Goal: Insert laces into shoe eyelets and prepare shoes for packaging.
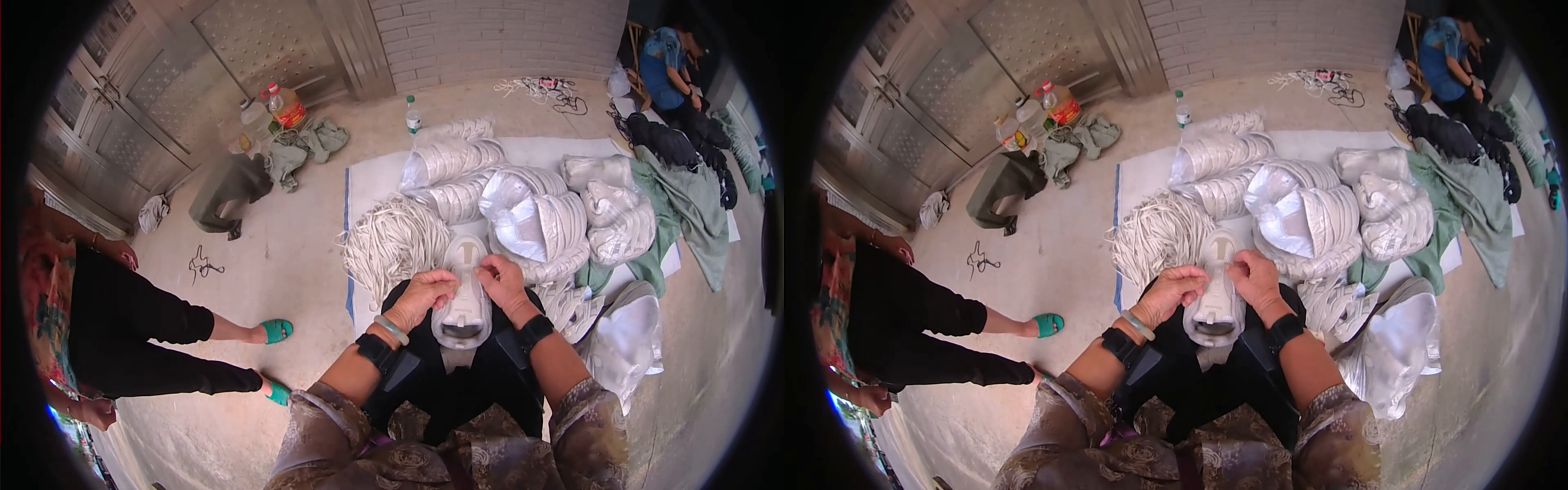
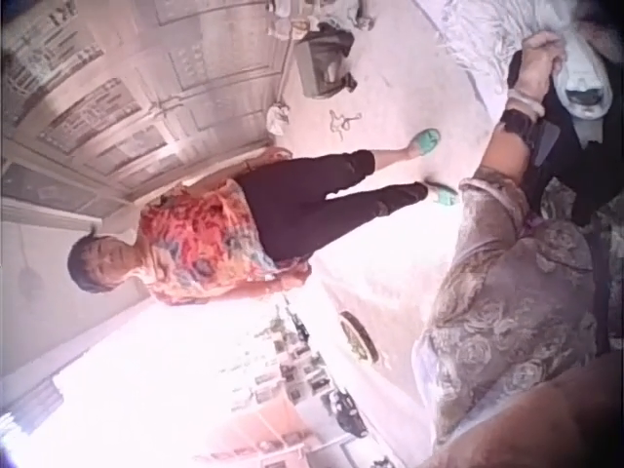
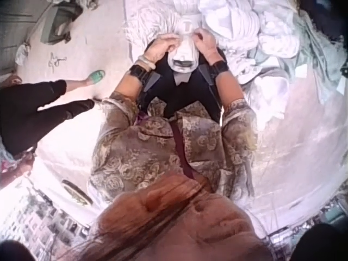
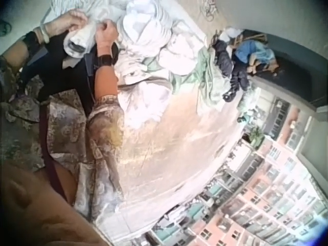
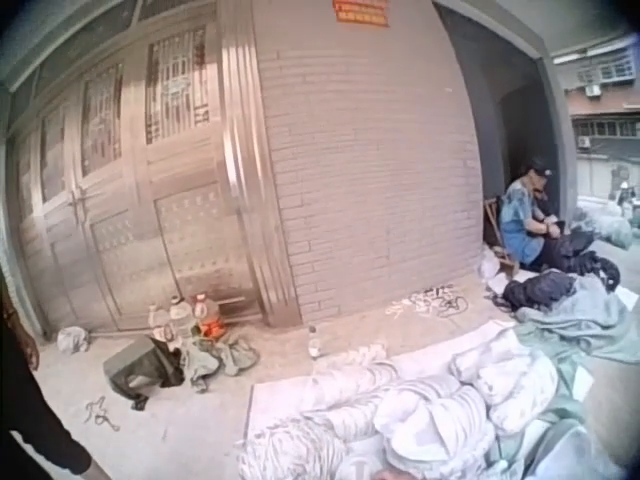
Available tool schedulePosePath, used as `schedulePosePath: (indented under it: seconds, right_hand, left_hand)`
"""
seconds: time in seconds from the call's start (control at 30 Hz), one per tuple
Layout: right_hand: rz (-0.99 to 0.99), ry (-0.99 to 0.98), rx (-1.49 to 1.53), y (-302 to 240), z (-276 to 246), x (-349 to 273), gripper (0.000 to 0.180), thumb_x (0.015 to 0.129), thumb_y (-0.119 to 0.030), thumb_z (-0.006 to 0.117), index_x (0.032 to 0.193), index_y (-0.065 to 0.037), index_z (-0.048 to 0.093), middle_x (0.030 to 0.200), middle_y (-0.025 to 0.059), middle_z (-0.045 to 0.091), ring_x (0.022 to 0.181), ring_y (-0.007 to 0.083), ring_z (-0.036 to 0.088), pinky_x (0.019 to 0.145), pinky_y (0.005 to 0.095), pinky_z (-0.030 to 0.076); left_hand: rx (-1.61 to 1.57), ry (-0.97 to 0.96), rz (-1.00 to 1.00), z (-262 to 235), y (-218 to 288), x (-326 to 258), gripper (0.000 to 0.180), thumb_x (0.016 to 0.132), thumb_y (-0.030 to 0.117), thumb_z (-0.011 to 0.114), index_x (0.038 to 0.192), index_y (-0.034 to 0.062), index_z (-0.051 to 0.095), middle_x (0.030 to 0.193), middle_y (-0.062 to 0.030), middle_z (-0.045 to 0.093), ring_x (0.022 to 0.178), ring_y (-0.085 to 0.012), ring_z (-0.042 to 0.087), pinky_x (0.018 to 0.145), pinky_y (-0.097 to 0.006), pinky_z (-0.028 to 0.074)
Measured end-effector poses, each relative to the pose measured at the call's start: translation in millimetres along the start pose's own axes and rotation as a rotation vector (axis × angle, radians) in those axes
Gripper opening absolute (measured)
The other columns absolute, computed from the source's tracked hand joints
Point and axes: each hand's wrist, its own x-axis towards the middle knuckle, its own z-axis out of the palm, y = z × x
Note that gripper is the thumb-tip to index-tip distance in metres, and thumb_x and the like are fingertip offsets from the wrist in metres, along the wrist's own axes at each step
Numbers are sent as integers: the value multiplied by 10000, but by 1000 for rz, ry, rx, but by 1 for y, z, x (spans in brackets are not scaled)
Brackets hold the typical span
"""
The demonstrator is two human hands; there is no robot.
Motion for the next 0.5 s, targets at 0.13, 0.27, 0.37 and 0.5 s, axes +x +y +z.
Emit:
schedulePosePath:
  seconds: [0.13,0.27,0.37,0.5]
  right_hand:
    - [-55,10,-39,-7,-2,-4,170,680,-165,671,769,-38,601,696,94,582,591,205,573,577,300,464]
    - [46,-8,33,-7,-3,-9,169,693,-170,669,769,-34,603,673,82,574,577,180,557,575,293,462]
    - [-6,11,51,-3,-4,-11,176,698,-175,667,775,-29,604,669,72,574,571,164,544,576,285,461]
    - [-27,36,17,3,-1,-9,172,697,-170,668,783,-35,606,672,66,576,575,156,544,579,283,462]
  left_hand:
    - [72,125,89,26,44,-20,105,837,127,600,902,52,632,672,11,555,539,-48,461,484,-183,360]
    - [-59,-165,637,66,118,-64,213,849,109,568,1040,14,562,789,-52,568,600,-90,493,551,-209,392]
    - [-51,-381,925,88,172,-108,284,850,55,543,1127,-3,514,820,-66,560,648,-80,502,562,-195,421]
    - [22,-441,1014,100,196,-125,316,840,94,554,1130,-15,494,799,-105,572,597,-114,491,555,-226,410]
